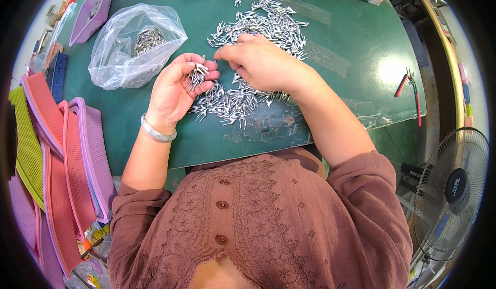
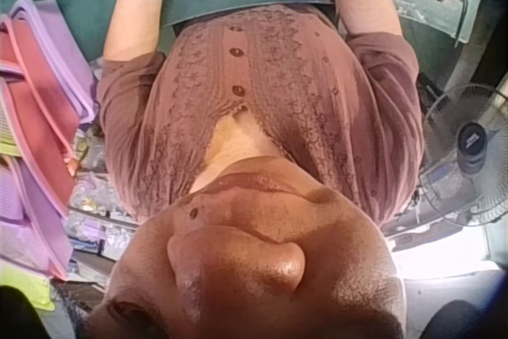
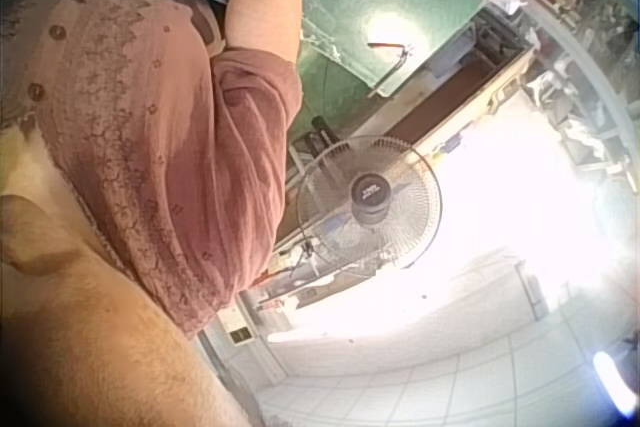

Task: The person sits at a green workbench and repeatedly picks up small silver metal pieces from a pile. They use both hands to connect or assemble the pieces together, then place the finished items into a clear plastic bag. The workspace includes colorful plastic trays and a fan nearby.

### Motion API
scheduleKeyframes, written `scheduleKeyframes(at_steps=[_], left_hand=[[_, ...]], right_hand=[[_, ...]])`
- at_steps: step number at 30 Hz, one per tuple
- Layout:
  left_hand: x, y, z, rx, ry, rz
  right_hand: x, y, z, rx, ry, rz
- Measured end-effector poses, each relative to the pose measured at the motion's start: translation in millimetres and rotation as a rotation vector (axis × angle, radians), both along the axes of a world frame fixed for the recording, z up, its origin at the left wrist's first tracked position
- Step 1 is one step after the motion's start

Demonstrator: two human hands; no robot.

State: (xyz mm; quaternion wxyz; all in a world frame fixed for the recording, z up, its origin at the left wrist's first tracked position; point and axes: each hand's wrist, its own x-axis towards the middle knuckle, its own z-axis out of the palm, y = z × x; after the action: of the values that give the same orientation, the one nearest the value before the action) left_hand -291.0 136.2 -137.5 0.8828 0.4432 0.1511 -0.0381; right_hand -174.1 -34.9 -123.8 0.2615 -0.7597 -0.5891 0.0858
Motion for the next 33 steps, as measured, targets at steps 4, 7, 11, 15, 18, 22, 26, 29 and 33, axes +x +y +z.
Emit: scheduleKeyframes(at_steps=[4, 7, 11, 15, 18, 22, 26, 29, 33], left_hand=[[0, 0, 1, -0.02, 0.012, -0.002], [0, -2, 1, 0.068, 0.046, -0.015], [-1, -5, 1, 0.164, 0.064, -0.059], [-1, -8, 1, 0.223, 0.051, -0.081], [-1, -11, 2, 0.244, 0.044, -0.089], [-1, -11, 1, 0.266, 0.041, -0.076], [-2, -8, -2, 0.257, 0.02, -0.04], [-1, -6, -3, 0.245, 0.004, -0.024], [-1, -6, -3, 0.251, 0.005, -0.042]], right_hand=[[0, -2, -1, 0.104, 0.014, 0.078], [0, 0, -3, 0.104, 0.047, 0.069], [-4, 1, -3, 0.154, 0.373, -0.024], [-10, 7, -8, 0.318, 0.775, -0.071], [-15, 9, -7, 0.362, 0.923, -0.09], [-15, 11, -5, 0.397, 0.972, -0.165], [-11, 7, 1, 0.302, 0.948, -0.22], [-11, 6, 4, 0.264, 0.944, -0.205], [-10, 6, -1, 0.277, 0.885, -0.147]])
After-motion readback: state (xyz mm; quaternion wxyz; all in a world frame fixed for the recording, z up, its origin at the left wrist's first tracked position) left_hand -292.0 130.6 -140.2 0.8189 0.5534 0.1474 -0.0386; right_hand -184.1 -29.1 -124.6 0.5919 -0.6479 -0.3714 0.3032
